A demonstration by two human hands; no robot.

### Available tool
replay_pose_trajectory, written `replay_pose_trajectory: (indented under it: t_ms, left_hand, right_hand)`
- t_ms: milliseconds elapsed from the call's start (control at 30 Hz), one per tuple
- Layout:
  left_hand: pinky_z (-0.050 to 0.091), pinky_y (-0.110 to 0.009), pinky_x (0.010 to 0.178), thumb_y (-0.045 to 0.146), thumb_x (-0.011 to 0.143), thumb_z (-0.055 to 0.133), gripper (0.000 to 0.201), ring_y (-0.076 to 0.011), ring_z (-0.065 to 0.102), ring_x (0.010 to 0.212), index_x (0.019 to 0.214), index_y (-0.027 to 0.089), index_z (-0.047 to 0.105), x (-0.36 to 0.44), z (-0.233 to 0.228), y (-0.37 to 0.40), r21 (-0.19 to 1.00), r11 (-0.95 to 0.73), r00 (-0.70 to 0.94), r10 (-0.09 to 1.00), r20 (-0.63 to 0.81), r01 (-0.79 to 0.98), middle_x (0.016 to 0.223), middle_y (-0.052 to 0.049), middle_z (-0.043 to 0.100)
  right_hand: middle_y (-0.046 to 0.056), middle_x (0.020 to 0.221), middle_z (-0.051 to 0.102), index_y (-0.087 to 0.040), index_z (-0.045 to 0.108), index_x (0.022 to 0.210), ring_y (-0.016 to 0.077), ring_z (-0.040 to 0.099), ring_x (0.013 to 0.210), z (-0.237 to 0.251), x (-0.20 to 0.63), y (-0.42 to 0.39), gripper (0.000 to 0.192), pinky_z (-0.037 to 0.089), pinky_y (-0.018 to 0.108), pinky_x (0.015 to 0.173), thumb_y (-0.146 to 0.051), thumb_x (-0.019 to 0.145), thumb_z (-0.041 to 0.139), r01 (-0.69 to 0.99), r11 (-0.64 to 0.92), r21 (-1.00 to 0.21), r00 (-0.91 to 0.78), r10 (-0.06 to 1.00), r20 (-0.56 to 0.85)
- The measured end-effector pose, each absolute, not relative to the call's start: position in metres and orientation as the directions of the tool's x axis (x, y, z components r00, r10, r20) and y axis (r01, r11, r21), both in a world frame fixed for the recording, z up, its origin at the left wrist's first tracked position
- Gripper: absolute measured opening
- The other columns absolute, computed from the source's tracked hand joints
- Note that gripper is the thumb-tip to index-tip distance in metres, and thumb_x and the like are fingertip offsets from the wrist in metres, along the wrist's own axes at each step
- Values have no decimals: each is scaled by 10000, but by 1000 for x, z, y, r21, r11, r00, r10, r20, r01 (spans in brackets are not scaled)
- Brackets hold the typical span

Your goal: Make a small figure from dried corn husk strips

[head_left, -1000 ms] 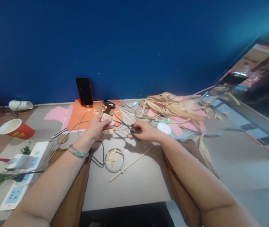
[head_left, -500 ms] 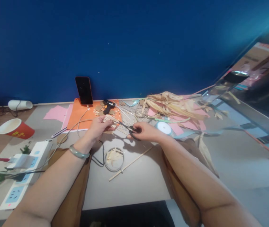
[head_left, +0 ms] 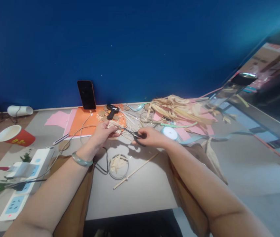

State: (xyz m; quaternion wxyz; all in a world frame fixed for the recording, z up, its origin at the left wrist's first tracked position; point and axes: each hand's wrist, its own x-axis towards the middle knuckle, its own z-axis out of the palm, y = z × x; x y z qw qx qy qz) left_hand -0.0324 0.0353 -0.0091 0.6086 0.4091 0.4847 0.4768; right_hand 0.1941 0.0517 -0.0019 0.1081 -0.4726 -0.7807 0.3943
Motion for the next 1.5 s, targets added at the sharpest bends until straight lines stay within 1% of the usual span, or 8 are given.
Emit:
replay_pose_trajectory:
  t_ms: [367,700,1000,1167,1333,1500]
  left_hand:
    - [552,-197,621,264,618,764,280,-129,680,690,817,113,637,-33,-7,35,960,221,76,974,-211,-173,800,-40,694]
    - [550,-200,597,258,589,766,315,-137,676,659,823,112,613,-33,-9,35,956,210,85,977,-196,-206,745,-36,679]
    - [550,-190,611,250,617,743,264,-131,679,656,798,116,604,-34,-10,35,952,227,99,973,-211,-204,714,-27,667]
    - [558,-206,616,250,631,744,236,-149,690,672,769,119,605,-35,-13,36,954,224,99,973,-208,-200,703,-18,657]
    - [559,-211,612,230,643,738,207,-153,692,670,744,123,593,-35,-12,36,948,251,89,967,-238,-195,670,-7,638]
    - [555,-208,600,241,638,744,226,-155,690,670,748,122,587,-34,-10,35,947,267,103,962,-251,-181,678,-15,640]
  right_hand:
    - [-57,509,413,-186,421,577,76,364,510,6,193,51,429,259,226,494,-554,650,628,642,220,-734,-546,803,-237]
    - [-49,505,417,-182,445,573,76,354,493,3,196,52,446,256,228,477,-578,647,639,647,198,-736,-533,808,-251]
    - [-42,505,448,-174,480,579,78,372,486,0,197,54,445,254,228,473,-587,642,633,641,192,-743,-519,821,-236]
    - [-45,503,454,-177,469,578,75,373,482,-2,198,56,418,248,227,473,-553,657,633,656,178,-733,-515,816,-262]
    - [-43,504,459,-174,481,583,75,371,483,-3,198,57,377,231,230,469,-512,666,628,665,168,-728,-497,827,-263]
    - [-45,502,450,-178,456,567,77,370,491,-3,197,55,446,239,230,475,-575,629,649,656,195,-729,-505,831,-232]
